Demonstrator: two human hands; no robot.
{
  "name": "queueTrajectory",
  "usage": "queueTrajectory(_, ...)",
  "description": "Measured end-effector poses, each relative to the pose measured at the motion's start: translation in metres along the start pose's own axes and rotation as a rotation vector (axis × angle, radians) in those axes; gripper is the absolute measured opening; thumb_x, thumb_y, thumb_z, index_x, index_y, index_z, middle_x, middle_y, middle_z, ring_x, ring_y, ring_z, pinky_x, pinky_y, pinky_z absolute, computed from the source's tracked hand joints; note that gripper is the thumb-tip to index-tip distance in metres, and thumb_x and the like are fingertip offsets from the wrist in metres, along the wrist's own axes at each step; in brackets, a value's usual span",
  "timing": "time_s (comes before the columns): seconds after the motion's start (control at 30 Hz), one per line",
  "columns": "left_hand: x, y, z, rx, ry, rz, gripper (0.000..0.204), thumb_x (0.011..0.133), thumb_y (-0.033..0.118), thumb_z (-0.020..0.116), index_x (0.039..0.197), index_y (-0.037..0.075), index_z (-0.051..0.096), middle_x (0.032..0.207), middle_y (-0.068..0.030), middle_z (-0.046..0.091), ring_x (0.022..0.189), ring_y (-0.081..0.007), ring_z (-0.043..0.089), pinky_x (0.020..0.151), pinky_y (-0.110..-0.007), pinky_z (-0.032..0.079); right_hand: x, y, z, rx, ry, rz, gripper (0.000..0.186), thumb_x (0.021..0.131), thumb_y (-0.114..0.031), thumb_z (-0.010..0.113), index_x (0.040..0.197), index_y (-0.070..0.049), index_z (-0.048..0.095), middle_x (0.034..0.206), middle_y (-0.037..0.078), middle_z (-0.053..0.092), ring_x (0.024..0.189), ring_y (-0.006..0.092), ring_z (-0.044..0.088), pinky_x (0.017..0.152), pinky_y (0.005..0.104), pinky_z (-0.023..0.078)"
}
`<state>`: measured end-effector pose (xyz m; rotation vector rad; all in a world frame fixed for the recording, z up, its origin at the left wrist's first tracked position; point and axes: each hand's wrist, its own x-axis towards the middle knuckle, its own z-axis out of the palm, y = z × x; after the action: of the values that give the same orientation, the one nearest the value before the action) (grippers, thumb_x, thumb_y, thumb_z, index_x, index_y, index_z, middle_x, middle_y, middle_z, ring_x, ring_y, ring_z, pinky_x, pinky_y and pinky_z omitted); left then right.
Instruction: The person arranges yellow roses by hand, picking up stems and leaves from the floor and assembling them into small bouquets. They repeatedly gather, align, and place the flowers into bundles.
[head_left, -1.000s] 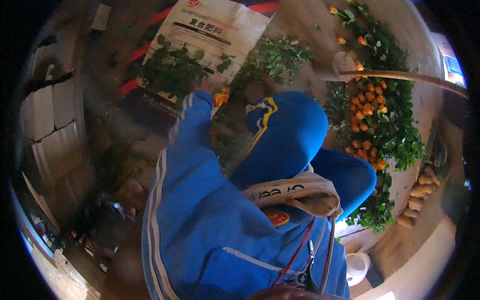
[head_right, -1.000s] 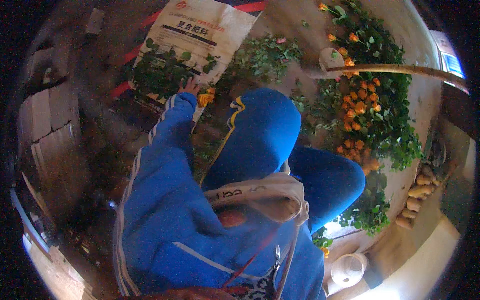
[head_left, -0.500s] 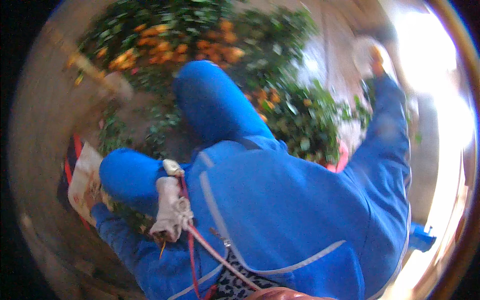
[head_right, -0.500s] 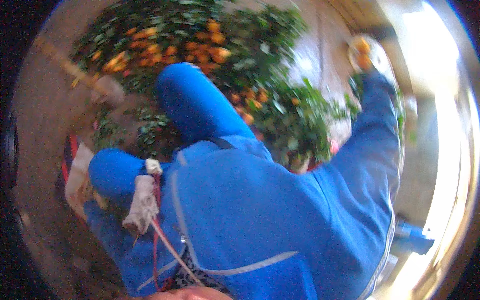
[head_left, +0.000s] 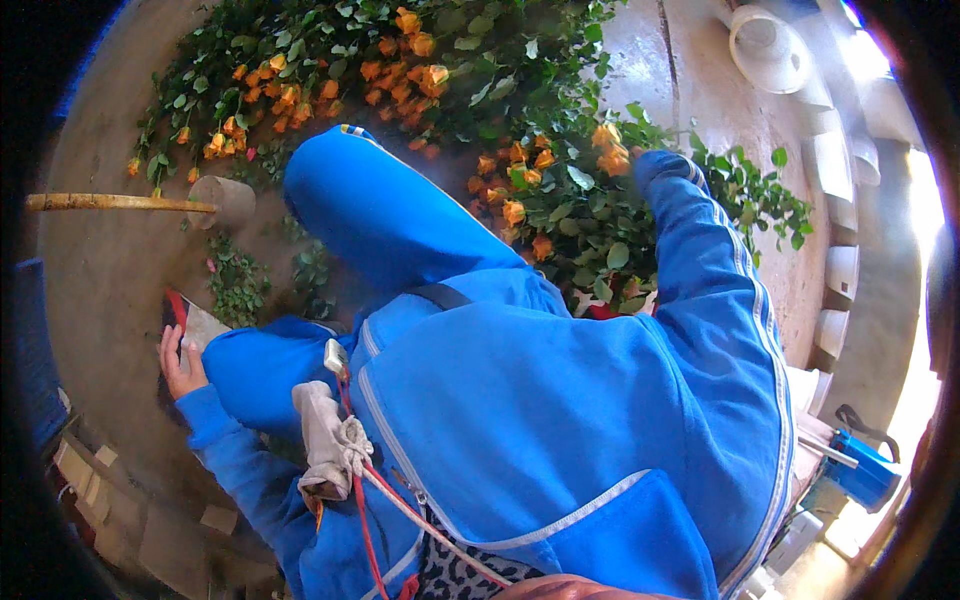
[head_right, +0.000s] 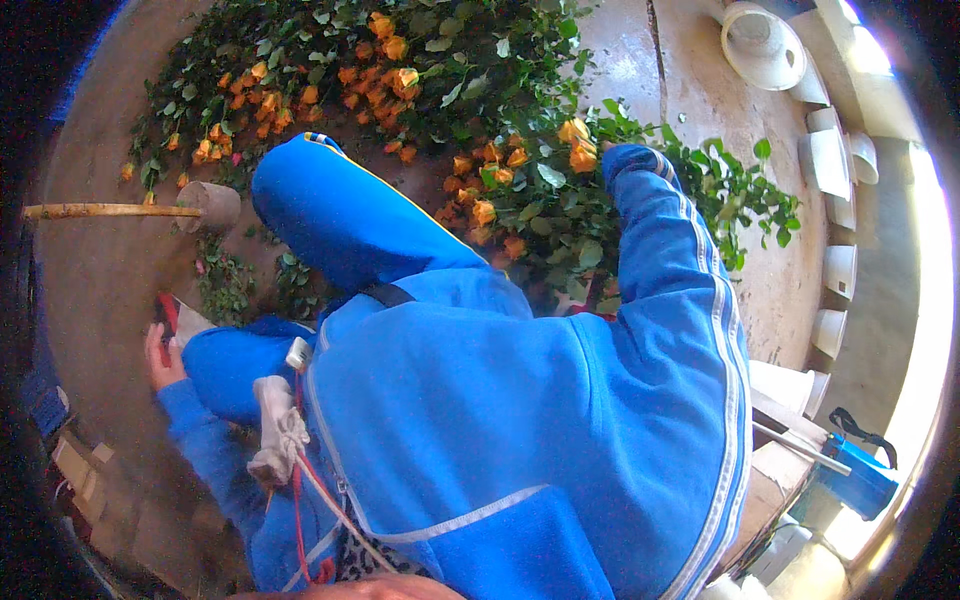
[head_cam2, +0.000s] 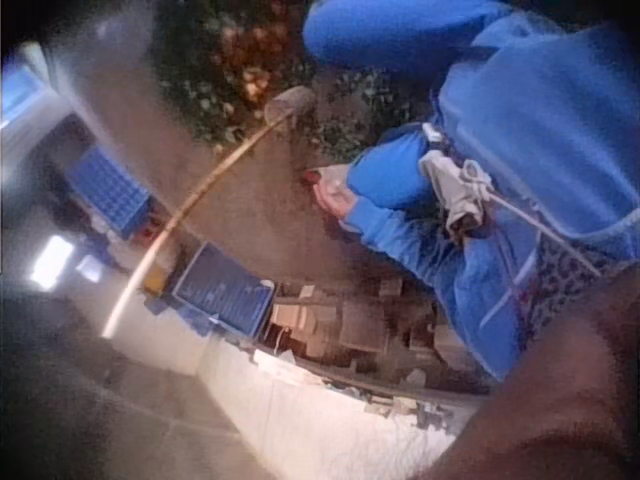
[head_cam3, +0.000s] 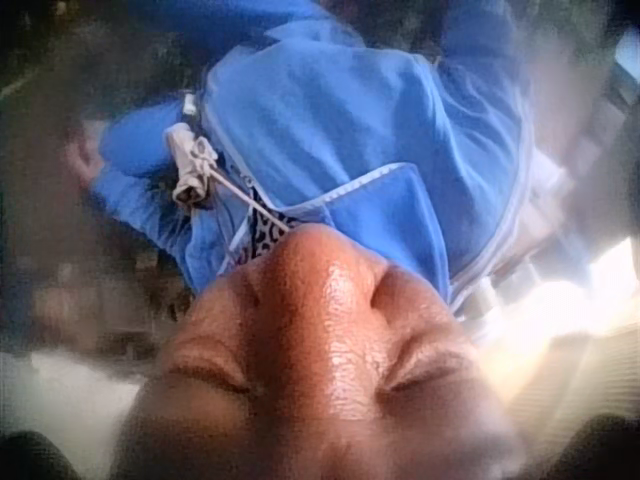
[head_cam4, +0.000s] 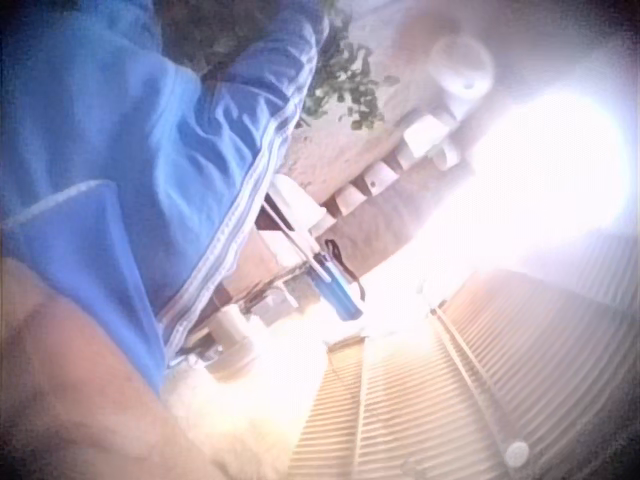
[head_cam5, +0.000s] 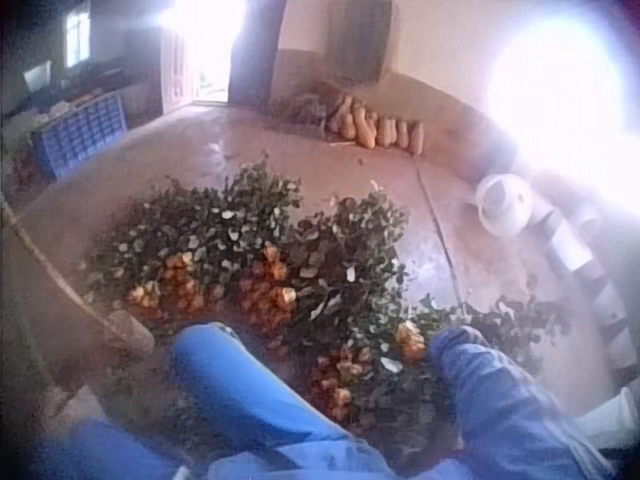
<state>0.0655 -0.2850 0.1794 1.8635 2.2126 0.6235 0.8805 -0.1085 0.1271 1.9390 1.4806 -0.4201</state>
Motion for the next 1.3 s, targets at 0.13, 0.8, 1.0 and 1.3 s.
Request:
queueTrajectory(0.13, 0.003, -0.001, 0.002, 0.038, -0.024, -0.015, 0.029, 0.082, 0.013, 0.053, 0.110, 0.006, 0.055, 0.122, -0.0119, 0.048, 0.114, -0.0255, 0.043, 0.096, -0.035, 0.032, 0.015, 0.008, 0.021, -0.002, -0.009, 0.001, 0.049, 0.076, -0.022, 0.064, 0.119, -0.008, 0.047, 0.111, 0.009, 0.055, 0.105, 0.0220, 0.051, 0.090, 0.0346, 0.041)
queueTrajectory(0.8, 0.081, 0.129, -0.009, -0.229, 0.021, 0.272, 0.028, 0.080, 0.008, 0.055, 0.108, 0.004, 0.055, 0.119, -0.0135, 0.049, 0.109, -0.0243, 0.047, 0.093, -0.033, 0.035, -0.042, 0.042, -0.205, 0.226, 0.593, -0.254, 0.048, 0.076, -0.021, 0.064, 0.119, -0.008, 0.047, 0.111, 0.009, 0.056, 0.105, 0.0210, 0.051, 0.089, 0.0339, 0.041)
queueTrajectory(1.0, 0.105, 0.199, -0.041, -0.557, 0.104, 0.522, 0.034, 0.080, 0.008, 0.055, 0.114, 0.003, 0.051, 0.120, -0.0133, 0.049, 0.110, -0.0239, 0.047, 0.091, -0.034, 0.038, -0.129, -0.059, -0.346, 0.344, 0.871, -0.705, 0.048, 0.076, -0.021, 0.064, 0.119, -0.008, 0.047, 0.110, 0.008, 0.056, 0.105, 0.0207, 0.051, 0.089, 0.0337, 0.041)
queueTrajectory(1.3, 0.153, 0.247, -0.104, -0.824, 0.251, 0.485, 0.055, 0.081, 0.015, 0.059, 0.129, 0.006, 0.034, 0.128, -0.0109, 0.041, 0.120, -0.0227, 0.038, 0.099, -0.037, 0.029, -0.263, -0.352, -0.408, 0.753, 0.843, -1.879, 0.045, 0.075, -0.013, 0.067, 0.115, -0.006, 0.050, 0.108, 0.004, 0.056, 0.102, 0.0155, 0.051, 0.089, 0.0307, 0.041)
